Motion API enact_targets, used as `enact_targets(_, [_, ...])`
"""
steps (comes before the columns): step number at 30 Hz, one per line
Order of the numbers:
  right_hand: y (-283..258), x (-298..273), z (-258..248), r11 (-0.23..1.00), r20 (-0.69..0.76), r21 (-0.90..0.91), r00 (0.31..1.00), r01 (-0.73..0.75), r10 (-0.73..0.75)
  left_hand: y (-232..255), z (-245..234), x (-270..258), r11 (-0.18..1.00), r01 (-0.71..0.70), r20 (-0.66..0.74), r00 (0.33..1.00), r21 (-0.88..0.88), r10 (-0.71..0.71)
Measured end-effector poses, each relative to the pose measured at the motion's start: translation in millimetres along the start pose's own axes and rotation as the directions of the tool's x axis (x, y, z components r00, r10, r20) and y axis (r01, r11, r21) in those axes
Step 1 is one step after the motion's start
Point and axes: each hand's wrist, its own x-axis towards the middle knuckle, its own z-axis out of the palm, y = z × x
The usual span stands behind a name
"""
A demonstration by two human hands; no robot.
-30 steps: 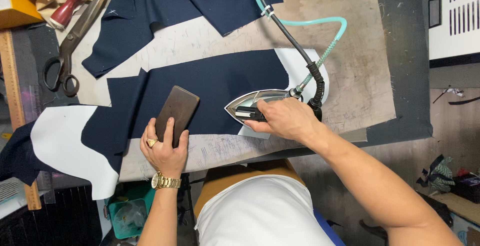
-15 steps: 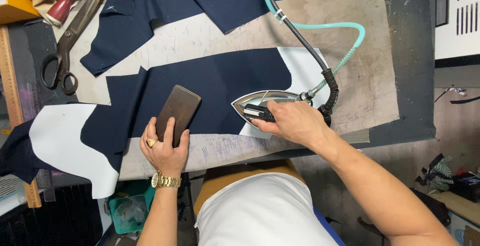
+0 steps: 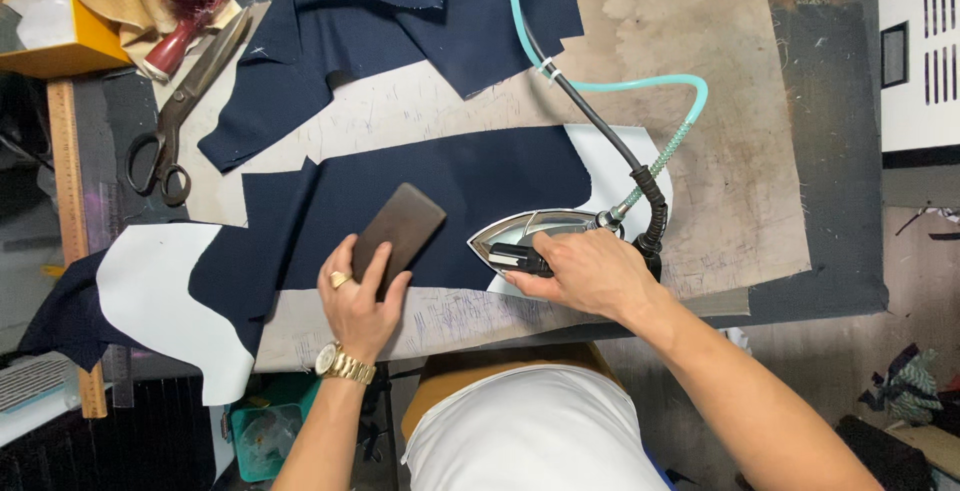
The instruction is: The person cuts pieces of dark fabric using scissors and uses an iron and a wooden block to press the fabric edges on a padded work surface.
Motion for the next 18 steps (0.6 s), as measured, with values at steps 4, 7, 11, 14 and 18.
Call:
enact_targets(4, [-0.8,0.7,2.8,0.995,0.044,0.077,0.998,-0.056,0.053,24.3,37.1,49.1,0.964,-0.204,0.114,0.968,-0.173,0.225])
enact_targets(7, [-1.5,2.8,0.7,0.984,0.006,0.156,0.996,-0.085,0.085,29.5,64.8,84.6,0.957,-0.246,0.15,0.951,-0.156,0.269])
enact_targets(11, [20.1,1.6,35.3,0.963,-0.226,0.257,0.964,-0.082,0.142,17.7,70.5,86.3,0.997,-0.083,0.049,0.995,0.005,0.083])
enact_targets(14, [15.6,2.2,37.0,0.954,-0.31,0.269,0.925,-0.135,0.218,4.1,44.2,56.6,0.995,0.054,-0.014,0.999,0.078,-0.053])
enact_targets(18, [11.4,6.3,50.6,0.973,-0.391,0.11,0.891,-0.204,0.231,-9.1,4.0,5.6,0.985,0.096,-0.05,0.995,0.143,-0.09])
